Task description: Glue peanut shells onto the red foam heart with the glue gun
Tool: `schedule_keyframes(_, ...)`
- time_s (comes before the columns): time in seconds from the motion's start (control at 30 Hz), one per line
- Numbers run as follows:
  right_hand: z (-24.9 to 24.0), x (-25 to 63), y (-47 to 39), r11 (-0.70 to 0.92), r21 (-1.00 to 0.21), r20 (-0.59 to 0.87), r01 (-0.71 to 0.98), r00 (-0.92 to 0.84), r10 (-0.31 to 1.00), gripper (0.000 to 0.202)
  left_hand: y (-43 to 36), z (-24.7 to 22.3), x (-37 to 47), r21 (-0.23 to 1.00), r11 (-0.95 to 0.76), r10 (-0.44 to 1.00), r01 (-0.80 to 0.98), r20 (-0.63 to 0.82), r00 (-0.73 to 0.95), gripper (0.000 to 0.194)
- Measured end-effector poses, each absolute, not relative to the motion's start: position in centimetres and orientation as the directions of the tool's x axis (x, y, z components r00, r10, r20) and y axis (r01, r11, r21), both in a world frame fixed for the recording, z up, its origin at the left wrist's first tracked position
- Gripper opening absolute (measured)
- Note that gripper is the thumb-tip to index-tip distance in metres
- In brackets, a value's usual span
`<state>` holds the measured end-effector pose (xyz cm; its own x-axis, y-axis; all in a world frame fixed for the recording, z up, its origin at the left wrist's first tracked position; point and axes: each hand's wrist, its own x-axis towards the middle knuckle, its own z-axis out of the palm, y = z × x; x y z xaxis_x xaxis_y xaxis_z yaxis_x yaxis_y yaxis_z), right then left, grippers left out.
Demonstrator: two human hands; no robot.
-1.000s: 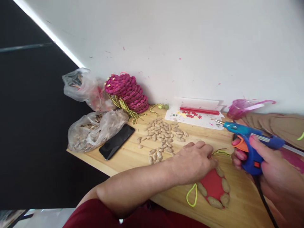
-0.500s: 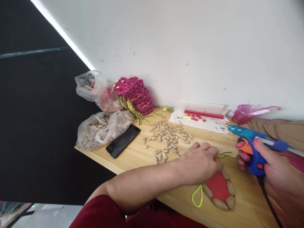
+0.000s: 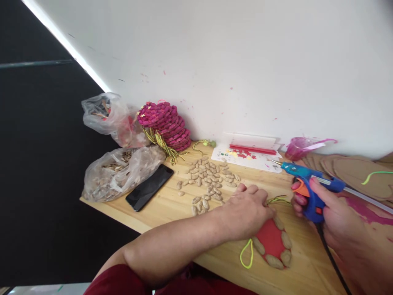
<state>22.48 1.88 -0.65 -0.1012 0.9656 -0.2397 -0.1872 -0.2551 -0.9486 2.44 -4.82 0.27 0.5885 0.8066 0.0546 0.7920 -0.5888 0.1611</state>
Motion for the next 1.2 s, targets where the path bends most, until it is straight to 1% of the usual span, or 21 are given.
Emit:
schedule_keyframes(0.1, -0.25, 22.24, 1.71, -0.248, -0.949, -0.232, -0.194, -0.101, 0.968, 0.030, -4.93, 0.21, 2.31, 0.164, -0.586, 0.809, 0.794, 0.060, 0.585, 0.034)
schedule_keyframes(0.27, -0.28, 22.32, 1.57, -0.241, -0.948, -0.219, -0.208, -0.122, 0.968, 0.030, -4.97, -0.23, 2.22, 0.165, -0.594, 0.804, 0.787, 0.099, 0.586, 0.035)
schedule_keyframes(0.47, -0.39, 22.34, 1.54, -0.248, -0.952, -0.228, -0.181, -0.126, 0.966, 0.029, -5.04, -0.02, 2.26, 0.168, -0.589, 0.807, 0.790, 0.082, 0.584, 0.035)
schedule_keyframes(0.67, -0.13, 22.21, 1.54, -0.262, -0.946, -0.241, -0.190, -0.127, 0.962, 0.031, -5.14, 0.38, 2.25, 0.175, -0.588, 0.808, 0.790, 0.078, 0.584, 0.034)
schedule_keyframes(0.83, -0.04, 22.21, 1.33, -0.226, -0.953, -0.202, -0.200, -0.134, 0.970, 0.029, -5.03, 0.00, 2.22, 0.177, -0.589, 0.808, 0.789, 0.098, 0.581, 0.034)
schedule_keyframes(0.93, 0.01, 22.17, 1.30, -0.228, -0.954, -0.202, -0.194, -0.145, 0.969, 0.029, -5.01, -0.05, 2.13, 0.178, -0.587, 0.809, 0.790, 0.081, 0.582, 0.035)
schedule_keyframes(1.1, -0.18, 22.15, 1.50, -0.205, -0.957, -0.178, -0.204, -0.145, 0.973, 0.033, -5.03, 0.07, 1.97, 0.160, -0.590, 0.807, 0.792, 0.074, 0.586, 0.038)
schedule_keyframes(1.2, -0.34, 22.16, 1.64, -0.216, -0.954, -0.188, -0.207, -0.146, 0.971, 0.036, -4.89, 0.01, 1.93, 0.141, -0.592, 0.805, 0.793, 0.059, 0.590, 0.039)
